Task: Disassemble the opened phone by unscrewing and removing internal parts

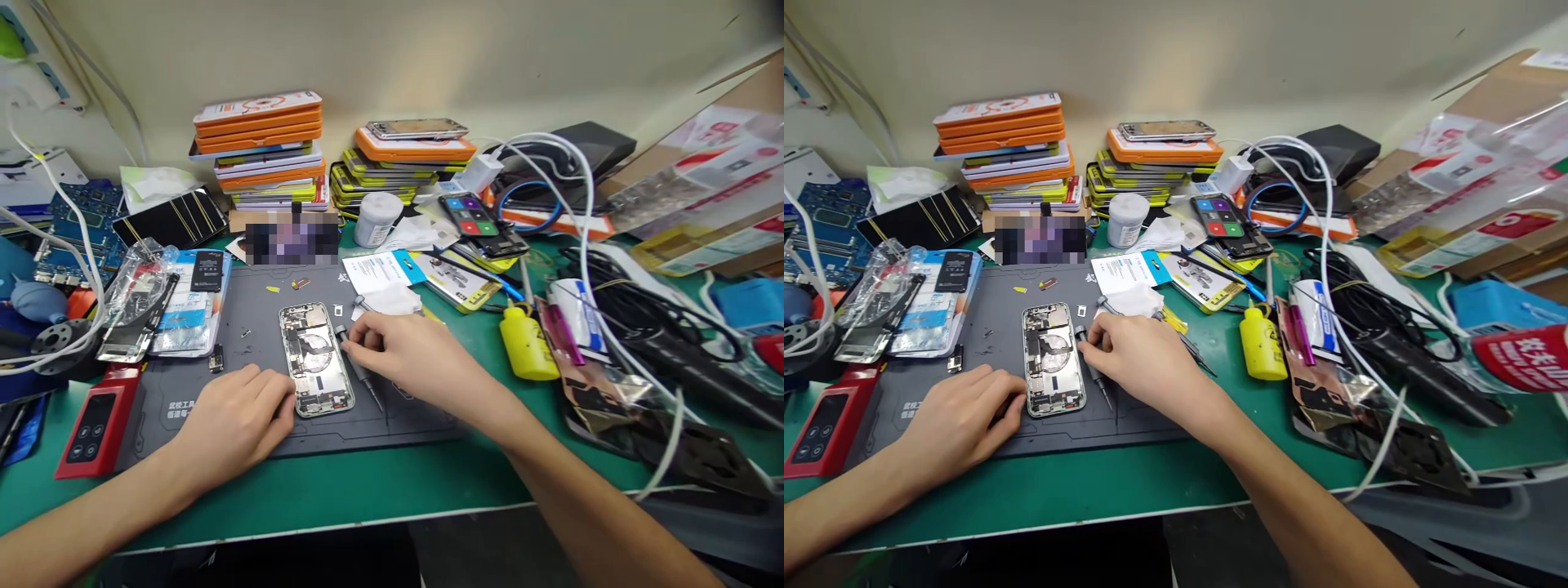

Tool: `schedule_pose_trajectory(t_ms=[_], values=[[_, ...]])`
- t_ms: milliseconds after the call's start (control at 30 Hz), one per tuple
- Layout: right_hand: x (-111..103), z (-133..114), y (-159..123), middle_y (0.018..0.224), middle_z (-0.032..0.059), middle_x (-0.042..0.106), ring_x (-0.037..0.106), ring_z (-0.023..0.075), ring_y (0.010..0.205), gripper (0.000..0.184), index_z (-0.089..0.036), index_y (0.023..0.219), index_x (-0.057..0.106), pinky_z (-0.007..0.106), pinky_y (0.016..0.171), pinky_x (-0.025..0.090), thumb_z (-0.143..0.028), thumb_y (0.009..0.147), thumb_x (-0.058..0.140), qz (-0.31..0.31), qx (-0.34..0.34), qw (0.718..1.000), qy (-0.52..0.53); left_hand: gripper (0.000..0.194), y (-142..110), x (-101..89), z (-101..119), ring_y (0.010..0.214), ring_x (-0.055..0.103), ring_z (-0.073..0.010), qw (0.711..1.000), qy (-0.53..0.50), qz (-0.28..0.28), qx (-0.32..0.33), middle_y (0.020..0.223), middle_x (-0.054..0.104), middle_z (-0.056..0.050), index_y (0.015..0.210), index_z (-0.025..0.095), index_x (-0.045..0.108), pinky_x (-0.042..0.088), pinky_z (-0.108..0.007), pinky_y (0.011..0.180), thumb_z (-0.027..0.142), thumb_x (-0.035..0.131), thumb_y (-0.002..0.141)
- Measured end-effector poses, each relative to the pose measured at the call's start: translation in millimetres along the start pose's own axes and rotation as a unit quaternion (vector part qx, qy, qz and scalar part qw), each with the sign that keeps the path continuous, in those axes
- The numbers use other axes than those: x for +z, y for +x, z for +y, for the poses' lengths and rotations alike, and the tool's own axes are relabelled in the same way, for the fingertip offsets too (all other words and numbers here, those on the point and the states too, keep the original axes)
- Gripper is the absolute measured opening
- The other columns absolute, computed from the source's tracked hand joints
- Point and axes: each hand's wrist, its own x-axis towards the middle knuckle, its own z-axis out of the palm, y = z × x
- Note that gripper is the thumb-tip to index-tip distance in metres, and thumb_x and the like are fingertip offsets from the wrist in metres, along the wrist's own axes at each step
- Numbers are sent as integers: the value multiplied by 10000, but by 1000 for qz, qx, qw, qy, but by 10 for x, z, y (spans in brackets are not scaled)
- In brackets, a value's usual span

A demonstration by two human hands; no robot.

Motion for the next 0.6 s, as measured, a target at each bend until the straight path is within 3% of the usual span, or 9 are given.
schedule_pose_trajectory(t_ms=[333,600], values=[[4,-44,-56,775,-25,734,597,173,649,109,-245,863,598,302,626,316,-308,946,626,-8,-12,1000,-5,273,1,20,4,639,587,-181,1000,-3,15,2,738,648,2,946,189,640,399,-309,601,230,438,1126],[-67,31,-88,727,-27,718,550,162,608,156,-256,893,581,298,600,371,-403,936,609,10,-39,981,188,279,-6,17,4,641,593,-178,1000,-5,17,4,756,664,1,949,188,641,407,-313,602,228,433,1130]])
